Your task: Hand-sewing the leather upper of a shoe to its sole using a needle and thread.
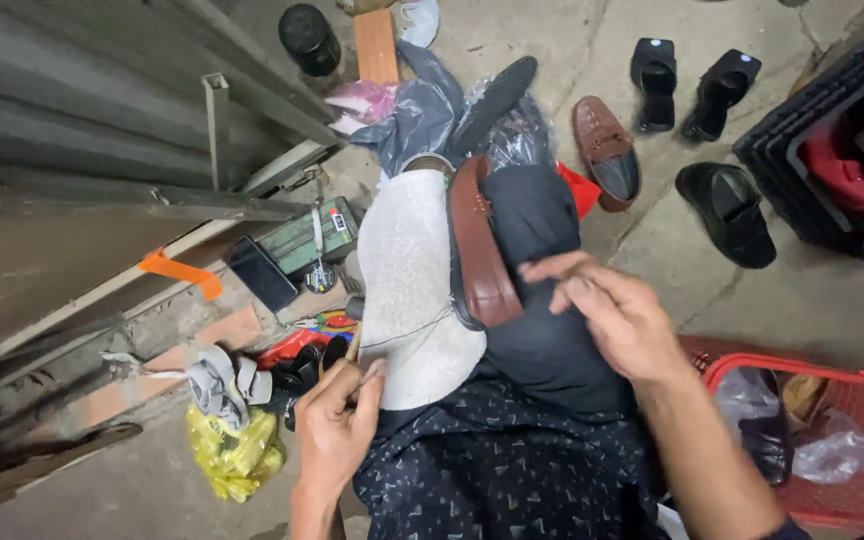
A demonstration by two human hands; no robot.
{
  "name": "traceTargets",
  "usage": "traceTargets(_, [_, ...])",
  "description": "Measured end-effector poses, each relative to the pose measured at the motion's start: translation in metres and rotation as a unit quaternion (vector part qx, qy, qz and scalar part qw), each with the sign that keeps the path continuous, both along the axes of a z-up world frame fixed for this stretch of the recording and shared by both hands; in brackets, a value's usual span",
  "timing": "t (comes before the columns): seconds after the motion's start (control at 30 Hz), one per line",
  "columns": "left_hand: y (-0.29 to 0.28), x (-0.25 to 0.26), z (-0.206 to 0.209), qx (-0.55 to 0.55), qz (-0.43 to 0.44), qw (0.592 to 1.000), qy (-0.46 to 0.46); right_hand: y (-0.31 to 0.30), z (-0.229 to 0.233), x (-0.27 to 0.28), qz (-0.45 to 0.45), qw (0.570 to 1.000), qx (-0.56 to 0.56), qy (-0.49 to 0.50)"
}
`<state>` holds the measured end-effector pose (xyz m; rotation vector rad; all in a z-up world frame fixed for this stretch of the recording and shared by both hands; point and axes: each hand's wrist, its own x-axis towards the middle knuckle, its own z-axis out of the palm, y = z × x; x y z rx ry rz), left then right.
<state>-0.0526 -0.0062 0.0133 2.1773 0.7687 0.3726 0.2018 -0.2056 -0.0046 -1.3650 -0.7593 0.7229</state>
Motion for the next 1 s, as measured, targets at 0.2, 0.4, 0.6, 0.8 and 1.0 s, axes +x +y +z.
traceTargets(0.2, [-0.011,0.023,0.009,0.019,-0.051,0.999,0.001,0.029,-0.055,0.019,-0.143,0.861,0.146,0.465])
traceTargets(0.4, [-0.020,0.073,-0.009,-0.023,-0.081,0.996,-0.010,-0.029,-0.104,0.090,-0.329,0.845,0.098,0.410])
traceTargets(0.6, [-0.021,0.097,-0.017,-0.007,-0.086,0.996,-0.029,-0.113,-0.122,0.128,-0.447,0.805,0.083,0.381])
traceTargets(0.8, [-0.011,0.092,-0.028,0.052,-0.035,0.998,0.017,-0.089,-0.111,0.090,-0.333,0.891,-0.306,-0.026])
traceTargets(1.0, [-0.014,0.104,-0.017,-0.046,-0.032,0.997,-0.061,-0.024,-0.015,0.020,-0.180,0.939,-0.247,-0.160])
